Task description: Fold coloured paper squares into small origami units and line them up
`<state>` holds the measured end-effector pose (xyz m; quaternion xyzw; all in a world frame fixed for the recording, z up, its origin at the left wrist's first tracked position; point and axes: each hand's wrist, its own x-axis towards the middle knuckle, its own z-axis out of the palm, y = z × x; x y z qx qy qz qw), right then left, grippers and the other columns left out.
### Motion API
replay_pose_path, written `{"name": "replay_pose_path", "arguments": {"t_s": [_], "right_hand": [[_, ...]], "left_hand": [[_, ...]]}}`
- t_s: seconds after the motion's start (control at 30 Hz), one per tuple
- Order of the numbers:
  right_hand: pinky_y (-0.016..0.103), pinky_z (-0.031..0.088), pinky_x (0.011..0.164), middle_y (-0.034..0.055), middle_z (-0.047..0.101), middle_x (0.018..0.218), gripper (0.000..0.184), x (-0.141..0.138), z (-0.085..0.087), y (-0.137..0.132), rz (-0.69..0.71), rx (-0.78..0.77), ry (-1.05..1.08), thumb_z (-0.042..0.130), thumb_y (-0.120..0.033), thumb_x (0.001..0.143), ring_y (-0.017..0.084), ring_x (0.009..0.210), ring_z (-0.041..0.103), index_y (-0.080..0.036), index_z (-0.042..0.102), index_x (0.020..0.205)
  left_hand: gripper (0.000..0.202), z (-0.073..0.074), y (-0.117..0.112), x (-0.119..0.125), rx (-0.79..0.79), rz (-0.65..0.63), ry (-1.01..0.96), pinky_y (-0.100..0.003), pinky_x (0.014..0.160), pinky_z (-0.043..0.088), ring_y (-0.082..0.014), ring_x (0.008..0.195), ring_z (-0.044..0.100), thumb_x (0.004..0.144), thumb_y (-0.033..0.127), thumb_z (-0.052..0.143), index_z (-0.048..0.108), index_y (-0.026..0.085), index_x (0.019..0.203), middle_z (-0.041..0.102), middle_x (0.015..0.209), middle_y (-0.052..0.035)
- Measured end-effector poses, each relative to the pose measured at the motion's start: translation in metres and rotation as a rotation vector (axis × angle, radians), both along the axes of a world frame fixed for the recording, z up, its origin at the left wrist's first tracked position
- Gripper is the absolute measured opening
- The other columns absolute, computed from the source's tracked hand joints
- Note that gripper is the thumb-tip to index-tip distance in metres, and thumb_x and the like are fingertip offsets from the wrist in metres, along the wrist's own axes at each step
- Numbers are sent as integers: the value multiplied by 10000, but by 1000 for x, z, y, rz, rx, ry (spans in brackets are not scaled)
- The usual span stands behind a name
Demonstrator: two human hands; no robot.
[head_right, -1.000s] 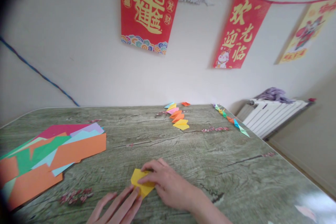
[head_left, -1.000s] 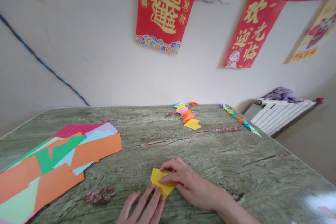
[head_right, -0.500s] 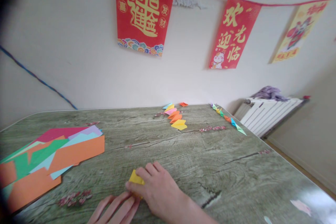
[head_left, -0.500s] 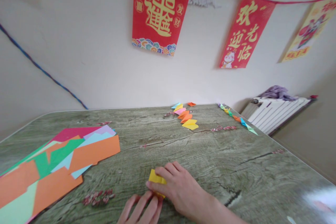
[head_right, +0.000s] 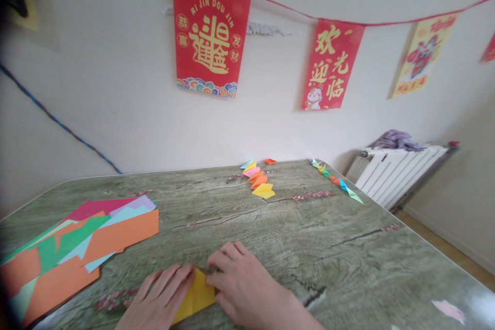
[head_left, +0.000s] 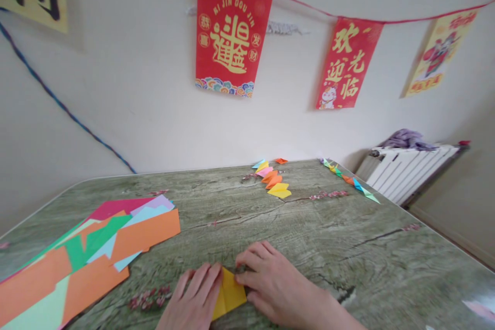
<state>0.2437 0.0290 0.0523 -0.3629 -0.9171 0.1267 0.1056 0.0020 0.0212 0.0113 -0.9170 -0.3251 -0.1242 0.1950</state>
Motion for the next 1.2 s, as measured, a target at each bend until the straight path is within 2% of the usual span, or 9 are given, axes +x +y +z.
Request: {"name": "replay_pose_path", "arguments": {"t_s": [0.07,0.13,0.33,0.57,0.63,0.77,0.87,1.03,1.2], "right_hand": [[363,347,1008,13,601,1188,324,1,-3,-1,-19,-20,52,731,-341,815,218,1111,479,-234,627,1103],[354,366,982,15,615,1158,394,1,-8,-1,-35,-28,83,766,-384,780,217,1087,496,-242,626,1120],[321,403,917,14,649,1061,298,0,-19,3,-83,-51,85,769,-375,785,202,1004,537,-218,663,1015],[290,398,894,0,662,1038,193,-1,-21,6,-80,-95,151,749,-269,815,181,967,548,-224,691,994],[289,396,889,1,664,1030,169,0,-20,6,-81,-104,169,736,-253,826,179,962,551,-225,698,988],[282,394,895,-1,665,1013,124,0,-17,4,-80,-116,198,703,-211,847,167,952,555,-218,707,970],[285,401,893,3,663,1020,153,1,-14,3,-79,-124,196,711,-192,830,169,950,558,-213,709,982],[293,414,874,2,664,1030,241,2,-17,3,-85,-119,187,783,-295,781,181,953,561,-226,710,1000],[264,410,865,-12,663,1008,181,2,-24,5,-93,-99,200,760,-217,805,159,933,567,-227,708,978]], "left_hand": [[547,3,4,9,-36,-14,-30,-311,897,434,-234,1037,636,829,599,603,655,190,1189,713,1194,-60],[442,4,9,17,-65,-25,-74,-290,878,459,-212,995,651,843,509,638,655,203,1161,725,1152,-42],[330,-8,15,22,-91,-67,-187,-271,878,501,-199,983,655,888,357,613,619,185,1169,704,1139,-51],[256,-4,12,19,-317,-36,-266,-306,862,534,-200,951,665,909,233,546,607,252,1156,703,1109,-14],[261,-4,11,20,-366,-29,-280,-320,850,545,-211,946,663,881,240,591,613,240,1141,698,1106,-24],[396,-6,9,22,-423,-9,-313,-376,856,559,-253,979,651,785,242,704,602,217,1167,683,1132,-54],[356,-6,8,22,-488,7,-333,-370,862,562,-245,998,644,811,231,674,607,233,1161,668,1152,-52],[346,-8,8,20,-544,20,-352,-373,892,555,-249,1038,627,840,250,646,602,233,1182,645,1177,-61],[302,-6,10,19,-575,7,-338,-346,878,561,-231,1009,629,883,267,599,602,221,1182,643,1148,-63]]}}
